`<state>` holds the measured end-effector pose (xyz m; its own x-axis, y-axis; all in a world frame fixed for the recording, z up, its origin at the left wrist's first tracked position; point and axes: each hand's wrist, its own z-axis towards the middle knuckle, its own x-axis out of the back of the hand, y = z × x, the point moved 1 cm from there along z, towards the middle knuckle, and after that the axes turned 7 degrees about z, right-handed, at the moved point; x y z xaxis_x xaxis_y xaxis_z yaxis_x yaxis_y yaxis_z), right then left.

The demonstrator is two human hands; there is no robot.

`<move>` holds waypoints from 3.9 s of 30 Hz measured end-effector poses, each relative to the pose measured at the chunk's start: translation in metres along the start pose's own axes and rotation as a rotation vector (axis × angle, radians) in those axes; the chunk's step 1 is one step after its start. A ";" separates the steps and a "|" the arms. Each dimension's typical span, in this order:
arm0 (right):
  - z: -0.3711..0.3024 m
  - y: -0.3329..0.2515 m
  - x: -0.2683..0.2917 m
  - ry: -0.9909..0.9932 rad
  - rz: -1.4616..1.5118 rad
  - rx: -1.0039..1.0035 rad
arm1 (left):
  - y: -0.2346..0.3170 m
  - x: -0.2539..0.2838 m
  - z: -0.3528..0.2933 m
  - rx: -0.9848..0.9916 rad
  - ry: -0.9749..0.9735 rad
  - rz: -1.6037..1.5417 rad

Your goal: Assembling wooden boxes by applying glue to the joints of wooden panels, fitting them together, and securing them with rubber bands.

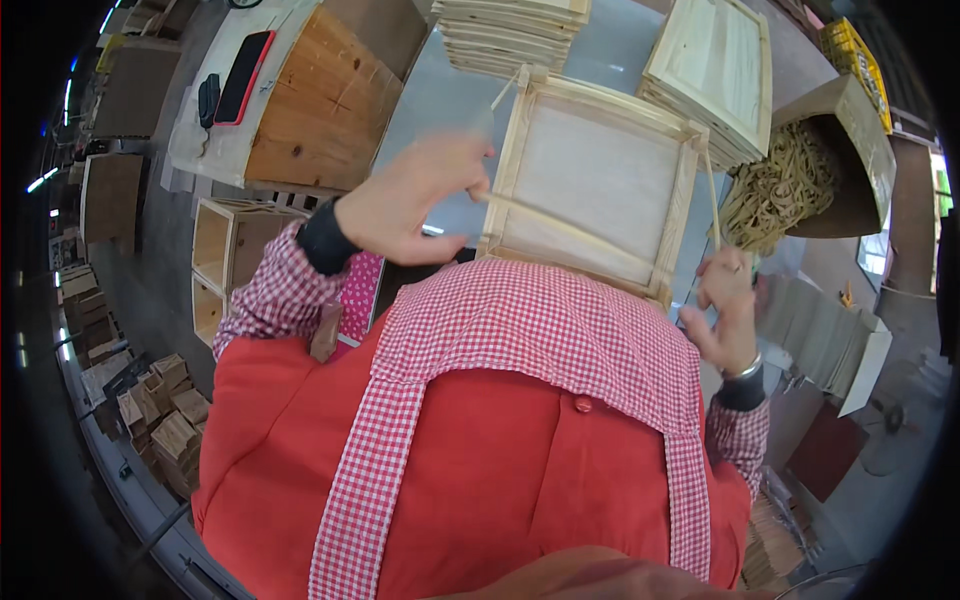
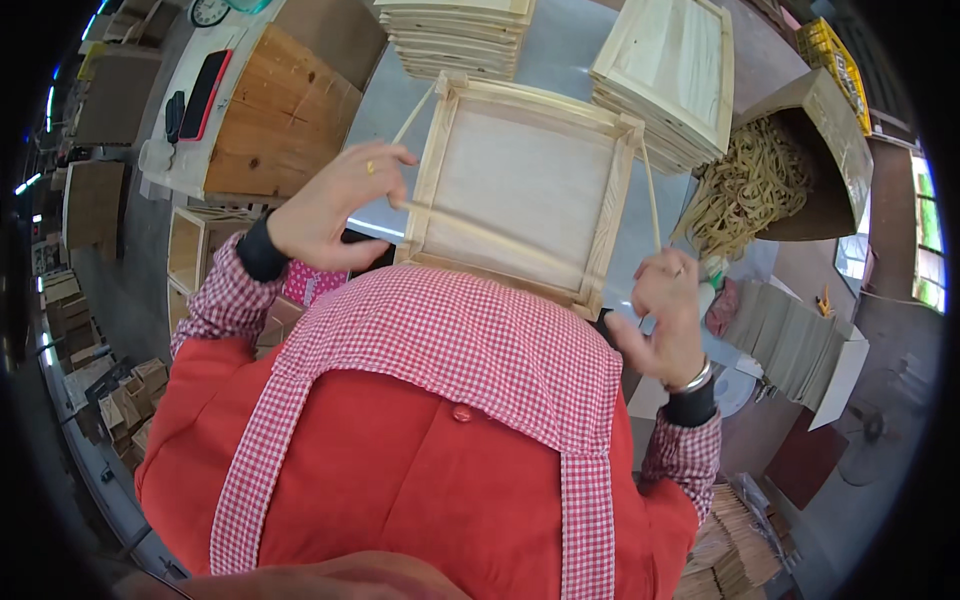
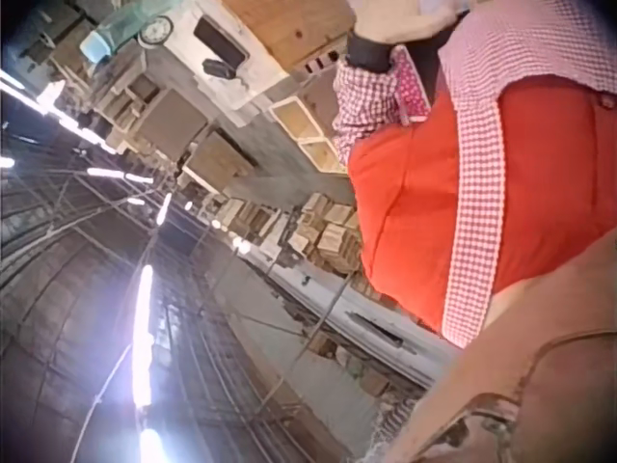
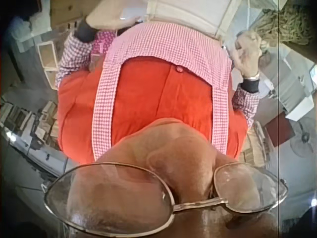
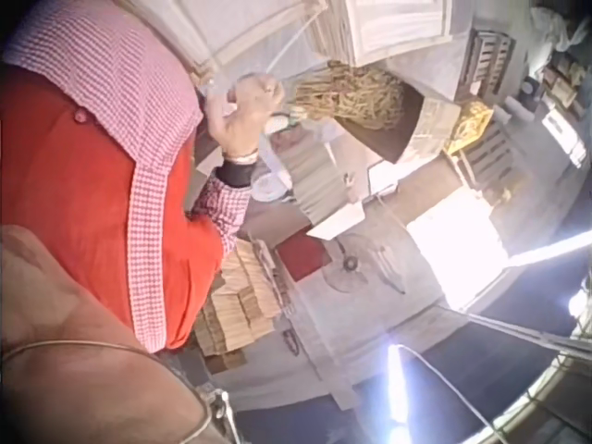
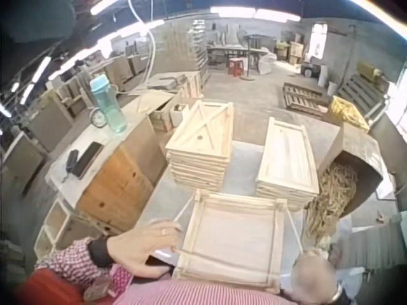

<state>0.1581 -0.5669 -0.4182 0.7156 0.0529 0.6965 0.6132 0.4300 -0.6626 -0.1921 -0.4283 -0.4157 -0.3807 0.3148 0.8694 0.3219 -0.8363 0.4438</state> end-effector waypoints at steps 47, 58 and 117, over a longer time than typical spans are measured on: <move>0.058 -0.003 -0.009 -0.176 -0.448 -0.177 | 0.019 -0.137 0.013 -0.063 0.692 0.419; 0.095 -0.105 -0.127 -0.092 -0.726 -0.135 | 0.008 -0.154 0.024 -0.097 0.793 0.505; 0.003 0.013 -0.102 0.800 0.589 -0.368 | -0.057 -0.035 0.006 0.445 0.211 -1.080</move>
<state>0.0921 -0.5640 -0.4970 0.8625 -0.5028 -0.0572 0.0654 0.2229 -0.9727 -0.1918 -0.3887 -0.4703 -0.7620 0.6466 -0.0358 0.0036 0.0595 0.9982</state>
